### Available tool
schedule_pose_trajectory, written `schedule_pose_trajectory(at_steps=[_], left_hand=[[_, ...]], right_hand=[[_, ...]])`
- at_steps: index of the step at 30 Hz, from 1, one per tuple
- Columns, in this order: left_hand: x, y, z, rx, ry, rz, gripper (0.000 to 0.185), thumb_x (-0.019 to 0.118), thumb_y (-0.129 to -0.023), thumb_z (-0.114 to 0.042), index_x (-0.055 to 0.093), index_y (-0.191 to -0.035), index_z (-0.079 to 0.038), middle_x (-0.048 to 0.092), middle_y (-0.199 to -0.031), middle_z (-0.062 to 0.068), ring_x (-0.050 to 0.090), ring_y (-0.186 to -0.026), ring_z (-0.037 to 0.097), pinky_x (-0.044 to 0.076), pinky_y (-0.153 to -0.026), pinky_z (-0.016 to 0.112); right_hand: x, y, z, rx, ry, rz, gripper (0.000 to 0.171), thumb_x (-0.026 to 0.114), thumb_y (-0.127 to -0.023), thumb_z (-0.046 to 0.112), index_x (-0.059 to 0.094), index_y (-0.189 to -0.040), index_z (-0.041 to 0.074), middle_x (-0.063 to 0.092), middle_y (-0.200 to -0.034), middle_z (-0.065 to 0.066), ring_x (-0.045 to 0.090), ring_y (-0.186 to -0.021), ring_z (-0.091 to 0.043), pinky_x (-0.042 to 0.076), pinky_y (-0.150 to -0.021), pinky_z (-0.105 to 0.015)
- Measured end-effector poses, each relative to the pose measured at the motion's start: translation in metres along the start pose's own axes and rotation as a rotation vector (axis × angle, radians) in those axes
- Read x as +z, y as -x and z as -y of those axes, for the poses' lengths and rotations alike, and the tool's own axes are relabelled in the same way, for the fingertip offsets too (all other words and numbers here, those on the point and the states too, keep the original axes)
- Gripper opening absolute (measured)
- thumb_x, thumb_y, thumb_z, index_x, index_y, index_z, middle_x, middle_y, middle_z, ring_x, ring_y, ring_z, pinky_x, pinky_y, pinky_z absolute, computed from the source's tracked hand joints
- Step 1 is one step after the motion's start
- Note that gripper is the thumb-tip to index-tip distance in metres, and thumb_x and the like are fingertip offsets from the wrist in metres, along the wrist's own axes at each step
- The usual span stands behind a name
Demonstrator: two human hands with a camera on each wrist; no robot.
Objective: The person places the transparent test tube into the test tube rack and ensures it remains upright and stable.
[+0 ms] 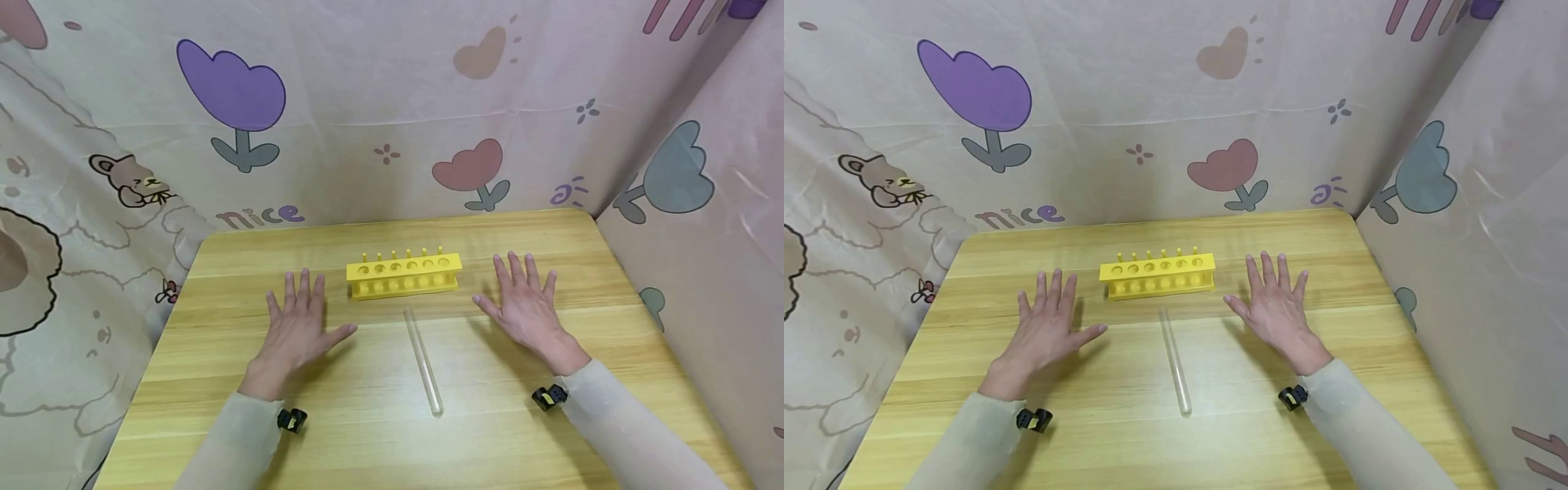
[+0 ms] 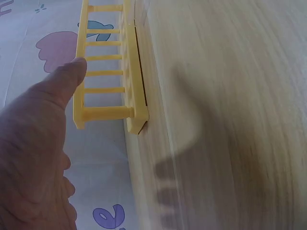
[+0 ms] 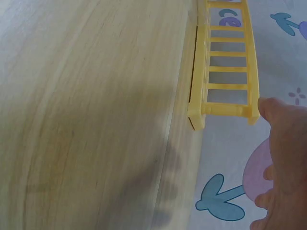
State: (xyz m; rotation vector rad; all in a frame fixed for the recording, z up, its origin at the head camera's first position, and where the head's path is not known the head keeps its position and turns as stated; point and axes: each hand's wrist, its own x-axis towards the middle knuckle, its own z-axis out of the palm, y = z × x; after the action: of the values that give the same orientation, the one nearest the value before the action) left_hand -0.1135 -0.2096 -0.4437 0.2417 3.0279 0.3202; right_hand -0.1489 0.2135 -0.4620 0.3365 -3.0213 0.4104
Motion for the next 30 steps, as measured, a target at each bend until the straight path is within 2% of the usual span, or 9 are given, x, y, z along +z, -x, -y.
schedule_pose_trajectory(at_steps=[8, 15, 24, 30], left_hand=[[0.0, -0.006, 0.0, 0.018, 0.005, -0.02, 0.12, 0.055, -0.093, -0.08, 0.003, -0.169, -0.004, -0.011, -0.174, 0.024, -0.015, -0.16, 0.046, -0.004, -0.124, 0.076], [0.0, -0.017, -0.007, 0.03, 0.039, -0.022, 0.118, 0.058, -0.093, -0.077, 0.005, -0.169, -0.003, -0.011, -0.174, 0.022, -0.014, -0.161, 0.044, -0.004, -0.127, 0.071], [0.002, -0.035, -0.017, 0.066, 0.037, -0.008, 0.116, 0.055, -0.095, -0.077, 0.003, -0.17, -0.005, -0.012, -0.175, 0.019, -0.013, -0.163, 0.04, -0.005, -0.129, 0.067], [0.005, -0.047, -0.025, 0.094, 0.019, 0.002, 0.116, 0.055, -0.095, -0.076, 0.001, -0.17, -0.005, -0.01, -0.176, 0.019, -0.009, -0.164, 0.04, -0.007, -0.129, 0.065]], right_hand=[[0.001, -0.003, 0.004, -0.033, -0.015, -0.022, 0.087, 0.049, -0.108, 0.056, 0.019, -0.167, -0.002, 0.018, -0.172, -0.031, 0.01, -0.16, -0.053, 0.01, -0.123, -0.078], [0.004, -0.007, 0.012, -0.049, -0.033, -0.057, 0.083, 0.051, -0.109, 0.05, 0.024, -0.164, -0.006, 0.022, -0.17, -0.032, 0.019, -0.158, -0.053, 0.018, -0.123, -0.076], [0.011, -0.01, 0.029, -0.103, -0.074, -0.152, 0.078, 0.062, -0.106, 0.04, 0.035, -0.156, -0.014, 0.041, -0.158, -0.036, 0.039, -0.148, -0.053, 0.029, -0.125, -0.064], [0.014, -0.01, 0.04, -0.124, -0.081, -0.17, 0.072, 0.063, -0.105, 0.039, 0.043, -0.15, -0.015, 0.049, -0.151, -0.036, 0.048, -0.141, -0.052, 0.034, -0.123, -0.063]])
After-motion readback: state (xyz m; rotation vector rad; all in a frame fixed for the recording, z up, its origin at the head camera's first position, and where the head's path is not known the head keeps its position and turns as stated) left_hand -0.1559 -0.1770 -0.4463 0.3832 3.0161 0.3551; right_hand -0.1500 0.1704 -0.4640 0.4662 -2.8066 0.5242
